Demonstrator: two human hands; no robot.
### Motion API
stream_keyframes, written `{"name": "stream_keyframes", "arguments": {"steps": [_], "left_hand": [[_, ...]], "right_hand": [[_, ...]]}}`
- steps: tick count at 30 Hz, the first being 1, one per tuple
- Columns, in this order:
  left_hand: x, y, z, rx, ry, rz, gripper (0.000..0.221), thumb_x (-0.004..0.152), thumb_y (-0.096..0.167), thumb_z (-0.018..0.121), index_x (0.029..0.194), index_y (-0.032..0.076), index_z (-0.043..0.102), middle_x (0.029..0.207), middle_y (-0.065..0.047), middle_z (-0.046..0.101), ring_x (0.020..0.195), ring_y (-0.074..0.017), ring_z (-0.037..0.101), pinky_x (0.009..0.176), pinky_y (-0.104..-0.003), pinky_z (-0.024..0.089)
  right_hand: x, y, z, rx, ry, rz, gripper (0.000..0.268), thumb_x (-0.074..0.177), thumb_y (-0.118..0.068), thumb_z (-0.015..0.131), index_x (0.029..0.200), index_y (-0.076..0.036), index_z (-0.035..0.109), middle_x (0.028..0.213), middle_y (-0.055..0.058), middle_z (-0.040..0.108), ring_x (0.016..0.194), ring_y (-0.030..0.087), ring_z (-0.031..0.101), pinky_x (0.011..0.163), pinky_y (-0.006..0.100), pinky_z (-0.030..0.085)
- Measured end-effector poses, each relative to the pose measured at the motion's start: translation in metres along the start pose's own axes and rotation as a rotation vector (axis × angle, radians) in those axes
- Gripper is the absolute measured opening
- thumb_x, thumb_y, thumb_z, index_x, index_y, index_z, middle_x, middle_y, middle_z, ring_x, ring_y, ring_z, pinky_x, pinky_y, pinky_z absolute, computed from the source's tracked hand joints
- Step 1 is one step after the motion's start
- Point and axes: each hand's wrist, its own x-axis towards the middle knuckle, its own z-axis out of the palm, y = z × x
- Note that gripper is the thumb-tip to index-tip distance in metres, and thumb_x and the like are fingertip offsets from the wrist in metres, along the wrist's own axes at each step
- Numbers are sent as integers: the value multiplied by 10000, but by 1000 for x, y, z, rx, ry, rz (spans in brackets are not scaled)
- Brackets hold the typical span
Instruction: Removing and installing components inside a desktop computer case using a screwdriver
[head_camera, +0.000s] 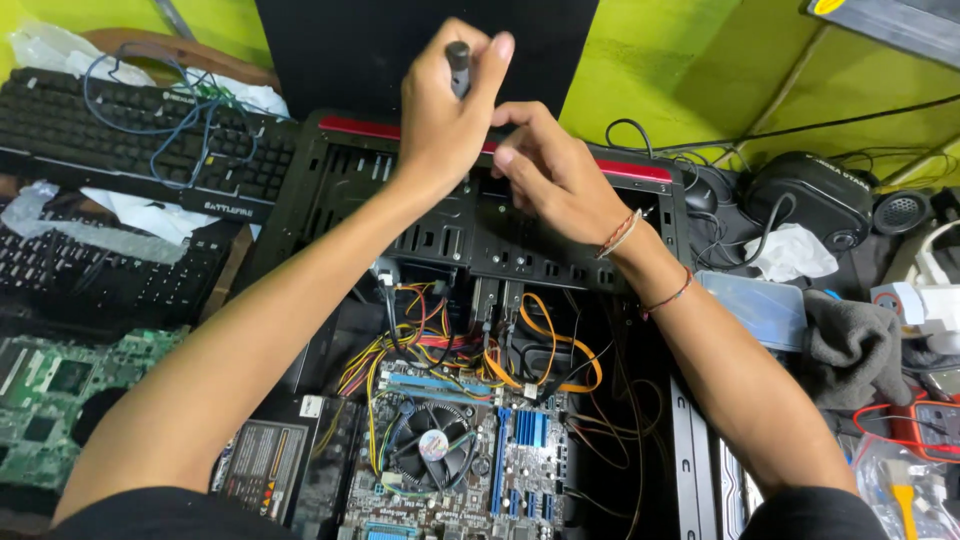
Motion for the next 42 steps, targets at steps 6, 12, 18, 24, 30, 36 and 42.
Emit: {"name": "stream_keyframes", "arguments": {"steps": [6, 12, 18, 24, 30, 36, 42], "left_hand": [[-15, 7, -17, -134, -266, -25, 247, 905, 299, 364, 750, 107, 377, 573, 23, 416, 503, -82, 406, 506, -247, 351], [-15, -18, -9, -372, -370, -42, 158, 901, 238, 372, 824, 105, 335, 631, -27, 398, 467, -110, 415, 437, -250, 345], [-19, -43, 7, -408, -374, -195, 123, 840, 147, 494, 772, 53, 452, 594, -62, 503, 519, -124, 478, 489, -262, 378], [-15, -33, 2, -259, -426, -82, 137, 827, 110, 435, 721, 48, 496, 609, -80, 530, 574, -170, 520, 549, -295, 414], [-14, -35, 3, -304, -460, -188, 225, 865, 264, 438, 891, 44, 476, 581, -44, 504, 524, -110, 479, 526, -255, 420], [-12, -26, -2, -277, -502, -134, 81, 825, 127, 464, 771, 73, 491, 679, -67, 522, 679, -161, 498, 698, -292, 411], [1, 2, -33, -557, -679, -193, 192, 779, 146, 427, 605, 70, 454, 558, -48, 466, 602, -144, 466, 660, -262, 388]], "right_hand": [[4, -5, 0, -1, 160, 54, 237, 893, -188, 371, 1106, -85, 366, 755, 38, 512, 565, 87, 449, 486, 199, 426], [45, -50, -5, -497, 231, -451, 304, 964, -180, 275, 818, 15, 456, 752, 121, 452, 687, 247, 411, 660, 354, 314], [110, -56, 2, -426, -82, -134, 547, 883, -429, 207, 715, -81, 595, 739, 34, 609, 709, 122, 563, 704, 265, 389], [113, -82, 10, -518, -389, 509, 754, 699, -600, 89, 712, -83, 637, 772, 37, 647, 744, 150, 585, 805, 270, 397], [112, -115, 11, -593, -499, 825, 831, 687, -620, 33, 778, -86, 663, 701, 108, 612, 542, 243, 535, 474, 312, 404], [107, -106, 12, -693, -472, 845, 760, 734, -616, 95, 873, -123, 656, 884, 114, 633, 736, 259, 606, 696, 360, 437], [104, -98, 8, -512, -354, 766, 761, 837, -549, 157, 648, 64, 567, 588, 256, 589, 388, 301, 574, 285, 261, 398]]}}
